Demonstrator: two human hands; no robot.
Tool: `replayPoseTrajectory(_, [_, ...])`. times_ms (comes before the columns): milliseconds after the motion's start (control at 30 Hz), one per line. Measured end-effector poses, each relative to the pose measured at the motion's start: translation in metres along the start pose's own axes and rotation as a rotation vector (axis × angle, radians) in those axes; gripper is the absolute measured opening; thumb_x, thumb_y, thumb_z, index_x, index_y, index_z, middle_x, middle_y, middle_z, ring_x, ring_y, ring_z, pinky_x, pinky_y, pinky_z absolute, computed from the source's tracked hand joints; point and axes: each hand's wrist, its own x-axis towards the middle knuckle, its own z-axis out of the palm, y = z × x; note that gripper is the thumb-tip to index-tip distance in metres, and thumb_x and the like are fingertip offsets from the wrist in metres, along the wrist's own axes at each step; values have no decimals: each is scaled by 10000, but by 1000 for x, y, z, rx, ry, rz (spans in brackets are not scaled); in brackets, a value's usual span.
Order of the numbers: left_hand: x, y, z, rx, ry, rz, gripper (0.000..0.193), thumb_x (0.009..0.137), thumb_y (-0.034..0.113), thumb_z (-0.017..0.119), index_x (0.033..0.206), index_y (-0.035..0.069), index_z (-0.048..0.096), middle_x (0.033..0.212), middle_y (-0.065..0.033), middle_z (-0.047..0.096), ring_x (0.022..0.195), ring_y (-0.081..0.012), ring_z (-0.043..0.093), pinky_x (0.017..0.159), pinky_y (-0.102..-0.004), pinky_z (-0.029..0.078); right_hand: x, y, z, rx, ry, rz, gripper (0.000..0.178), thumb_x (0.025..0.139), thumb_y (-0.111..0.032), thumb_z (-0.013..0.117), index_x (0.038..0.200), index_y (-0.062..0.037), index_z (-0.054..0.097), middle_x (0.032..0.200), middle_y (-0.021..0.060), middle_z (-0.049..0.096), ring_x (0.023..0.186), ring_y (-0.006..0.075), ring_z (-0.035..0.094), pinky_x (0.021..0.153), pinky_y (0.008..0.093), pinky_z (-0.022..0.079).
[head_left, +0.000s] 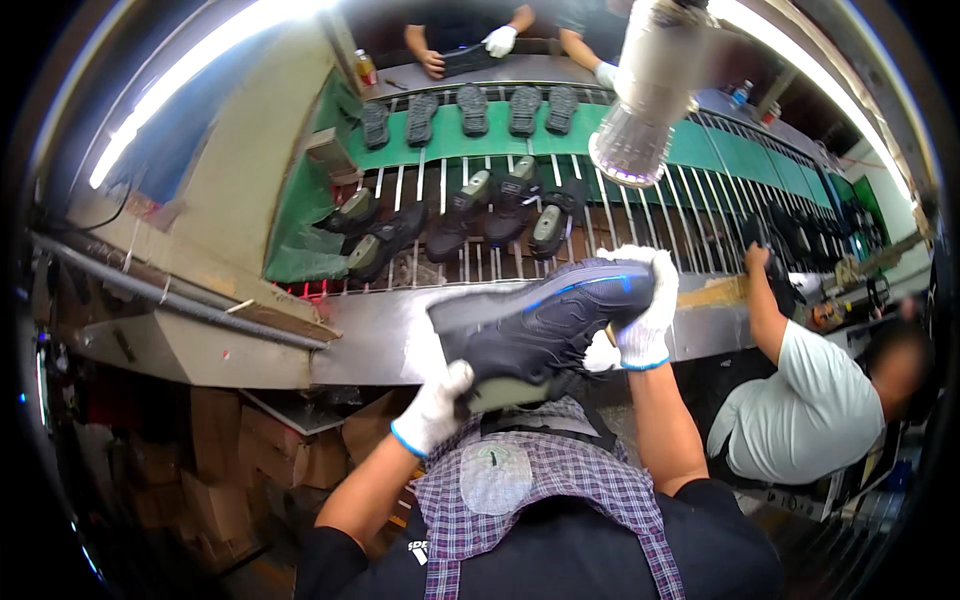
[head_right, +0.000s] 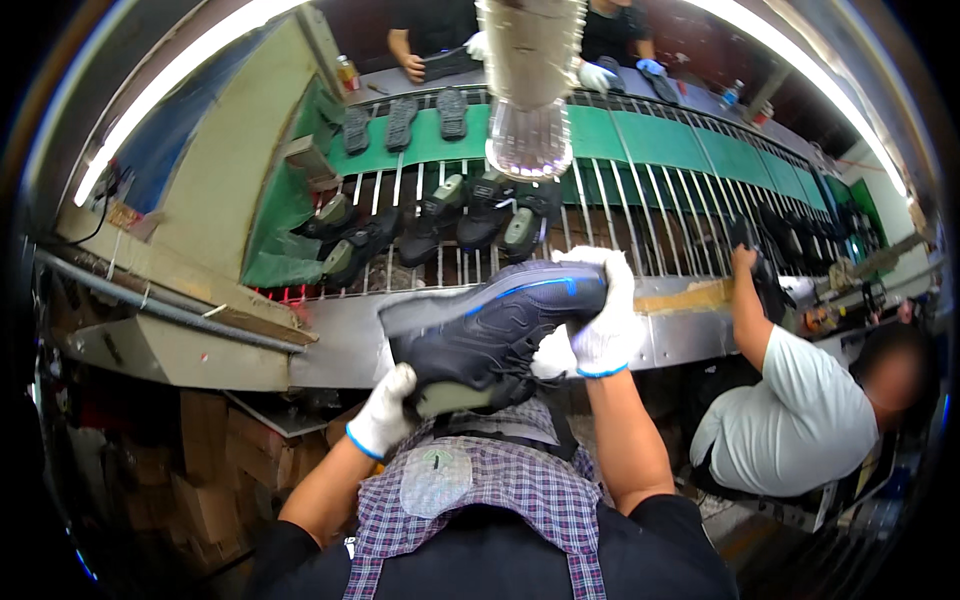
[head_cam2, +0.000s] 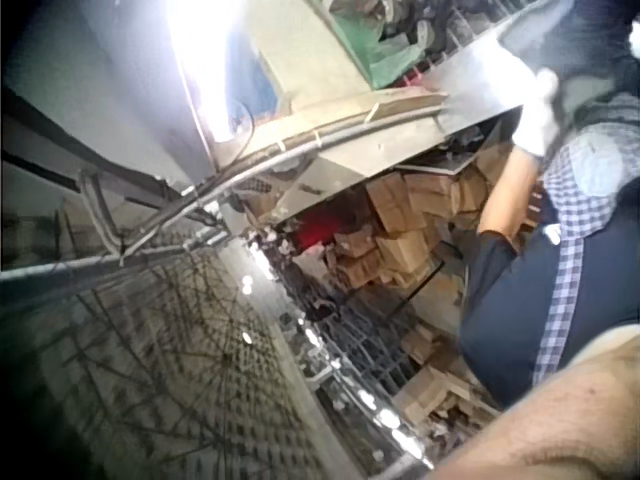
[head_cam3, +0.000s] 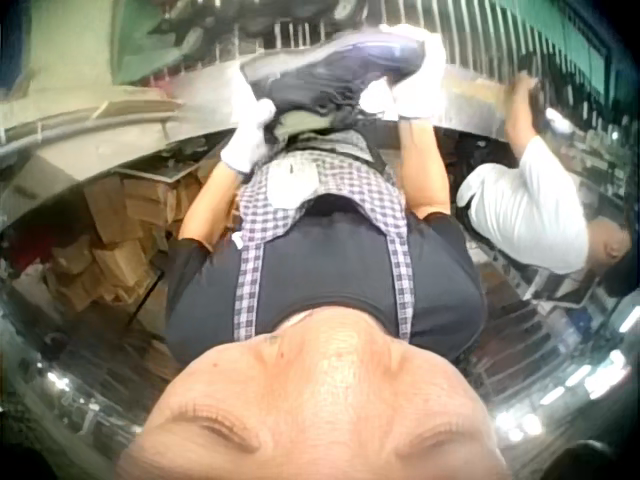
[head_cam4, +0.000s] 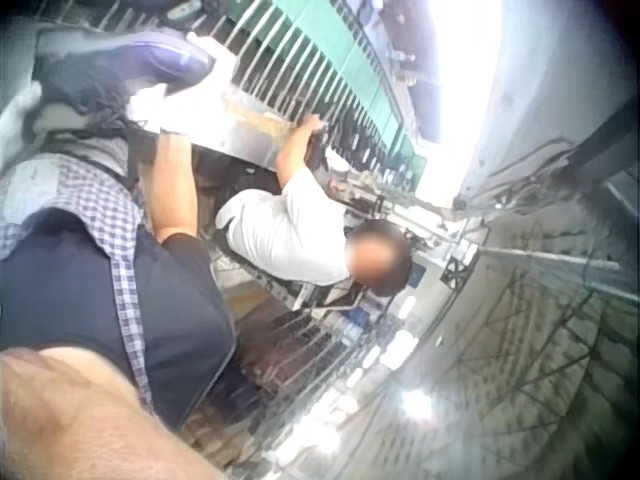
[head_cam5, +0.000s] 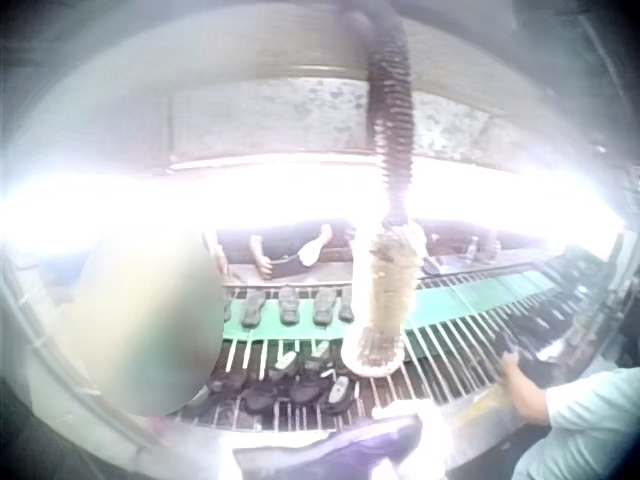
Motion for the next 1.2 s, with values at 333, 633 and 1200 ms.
replayPoseTrajectory(333, [80,68,-21,1634,176,32,815,754,508,857,1349,62,523,1193,-250,688,1087,-435,682,955,-485,537,-23,144,-61,-576,-304,420,575,1068,-229,580,1587,-48,411,1484,184,554,1400,273,518,1185,404,407])
replayPoseTrajectory(633, [116,95,-9,1738,-92,-300,1107,738,553,878,1565,40,351,1345,-292,652,1243,-444,651,1069,-453,507,52,102,-11,-1011,-847,-73,625,921,-205,764,1472,-33,525,1532,139,512,1421,260,507,1198,395,395])
replayPoseTrajectory(1200, [145,86,-68,1372,215,-266,1024,739,416,954,1511,-17,440,1346,-181,648,1226,-257,642,1067,-380,516,106,233,-47,966,-491,213,394,862,-225,786,1184,-31,667,1141,122,680,1147,276,658,1063,392,537])
